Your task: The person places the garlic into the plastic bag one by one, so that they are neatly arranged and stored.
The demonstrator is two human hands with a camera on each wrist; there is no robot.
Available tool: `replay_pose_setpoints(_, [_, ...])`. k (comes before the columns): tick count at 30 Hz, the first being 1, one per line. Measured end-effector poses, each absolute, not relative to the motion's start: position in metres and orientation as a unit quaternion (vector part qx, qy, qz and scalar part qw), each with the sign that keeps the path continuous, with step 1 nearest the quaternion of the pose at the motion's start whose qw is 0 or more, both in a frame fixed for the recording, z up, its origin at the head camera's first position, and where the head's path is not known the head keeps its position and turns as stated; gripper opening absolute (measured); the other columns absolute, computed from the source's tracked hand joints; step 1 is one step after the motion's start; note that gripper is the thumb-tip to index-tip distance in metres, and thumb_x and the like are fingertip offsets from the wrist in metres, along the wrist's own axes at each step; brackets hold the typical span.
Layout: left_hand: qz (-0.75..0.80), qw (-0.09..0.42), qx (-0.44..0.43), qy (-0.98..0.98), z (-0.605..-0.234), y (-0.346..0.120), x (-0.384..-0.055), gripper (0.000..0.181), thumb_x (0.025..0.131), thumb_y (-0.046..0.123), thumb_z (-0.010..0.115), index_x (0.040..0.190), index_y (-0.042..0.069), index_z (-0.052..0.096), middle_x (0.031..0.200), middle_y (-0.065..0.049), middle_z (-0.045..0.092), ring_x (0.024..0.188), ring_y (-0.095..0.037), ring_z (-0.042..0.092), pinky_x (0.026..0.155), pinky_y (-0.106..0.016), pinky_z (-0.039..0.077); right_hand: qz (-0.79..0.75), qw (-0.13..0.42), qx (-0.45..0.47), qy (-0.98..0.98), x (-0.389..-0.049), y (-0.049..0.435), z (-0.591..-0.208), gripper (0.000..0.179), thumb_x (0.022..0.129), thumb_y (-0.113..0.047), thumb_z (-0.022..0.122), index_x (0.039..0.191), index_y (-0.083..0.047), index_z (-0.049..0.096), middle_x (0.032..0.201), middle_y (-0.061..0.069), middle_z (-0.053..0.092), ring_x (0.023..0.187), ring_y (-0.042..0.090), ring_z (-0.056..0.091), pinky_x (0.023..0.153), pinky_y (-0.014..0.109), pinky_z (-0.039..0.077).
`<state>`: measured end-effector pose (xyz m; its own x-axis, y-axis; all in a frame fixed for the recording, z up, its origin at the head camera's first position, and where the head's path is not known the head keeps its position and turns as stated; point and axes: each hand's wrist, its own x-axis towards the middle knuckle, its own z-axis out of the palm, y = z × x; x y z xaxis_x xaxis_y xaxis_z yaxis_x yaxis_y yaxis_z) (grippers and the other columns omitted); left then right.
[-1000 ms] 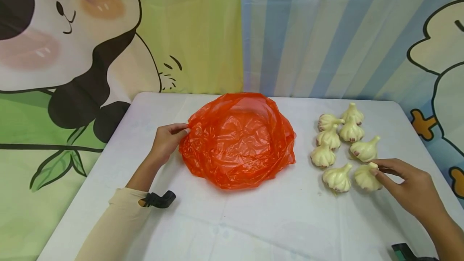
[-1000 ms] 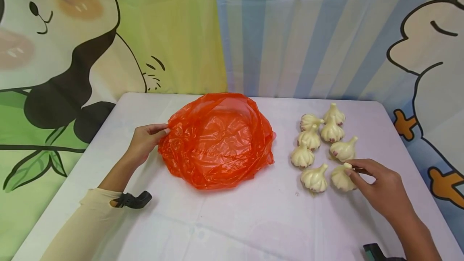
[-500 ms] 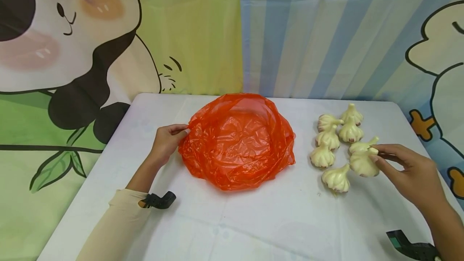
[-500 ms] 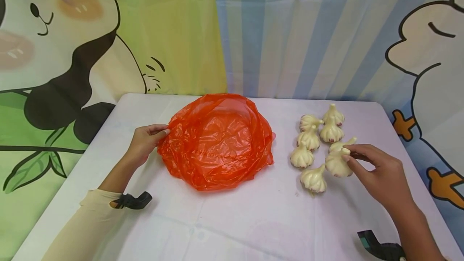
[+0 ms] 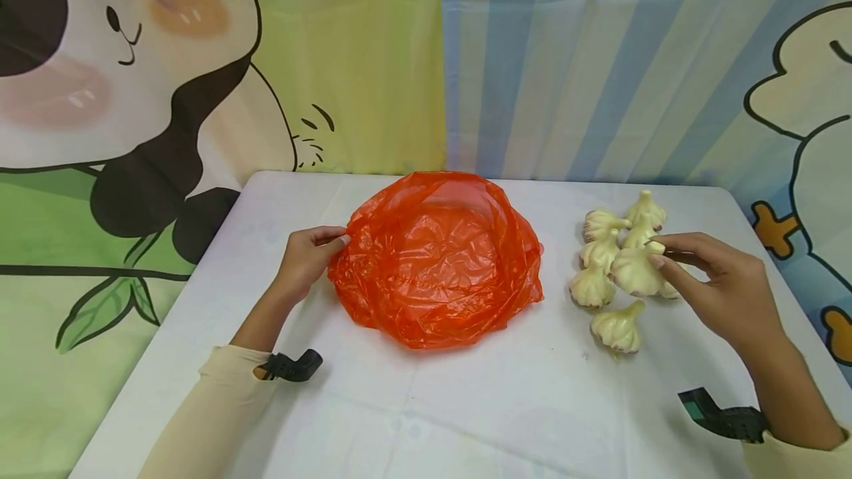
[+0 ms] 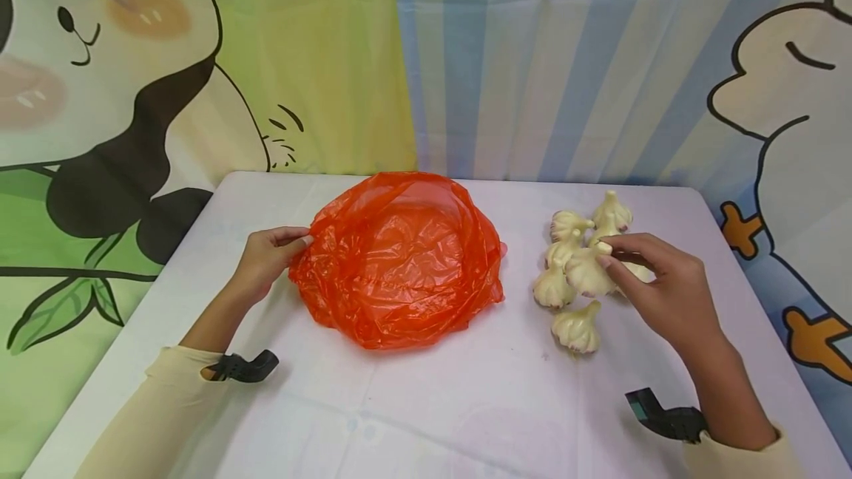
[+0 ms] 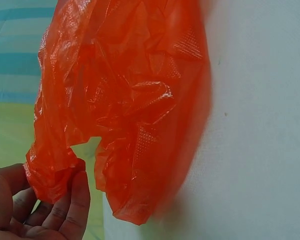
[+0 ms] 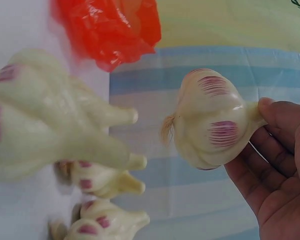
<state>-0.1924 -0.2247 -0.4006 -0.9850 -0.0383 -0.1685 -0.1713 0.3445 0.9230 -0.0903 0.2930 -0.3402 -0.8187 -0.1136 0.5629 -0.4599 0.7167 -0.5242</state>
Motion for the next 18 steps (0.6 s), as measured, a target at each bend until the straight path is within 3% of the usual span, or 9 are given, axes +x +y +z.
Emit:
replay_pose_setpoints(3, [0.569,0.058,-0.060,0.818,-0.401,-0.225,-0.193,0.030,0.097,0.016,0.062,0.122,-0.001,0.064,0.117,-0.017,0.063,0.100,-0.026,0.062,0.078,-0.022,0.054,0.352,0.255,0.168,-0.885,-0.097,0.284,-0.336,0.035,0.075,0.017,0.074,0.108,0.004,0.070,0.103,-0.006,0.067,0.097,-0.005,0.058,0.086,0.006,0.041])
replay_pose_setpoints(10, [0.565,0.065,-0.056,0.821,-0.404,-0.228,-0.195,0.029,0.097,0.015,0.062,0.122,0.000,0.065,0.116,-0.016,0.063,0.099,-0.026,0.061,0.077,-0.022,0.054,0.377,0.243,0.166,-0.878,-0.118,0.259,-0.329,0.027,0.082,0.009,0.072,0.108,0.002,0.070,0.103,-0.020,0.063,0.095,-0.003,0.059,0.083,0.006,0.043])
replay_pose_setpoints(18, [0.565,0.070,-0.050,0.821,-0.406,-0.231,-0.197,0.030,0.097,0.015,0.061,0.123,0.000,0.064,0.117,-0.016,0.063,0.100,-0.026,0.061,0.078,-0.023,0.054,0.419,0.215,0.183,-0.863,-0.142,0.233,-0.328,0.025,0.085,0.006,0.070,0.109,-0.001,0.072,0.101,-0.003,0.069,0.093,0.000,0.061,0.082,0.010,0.047])
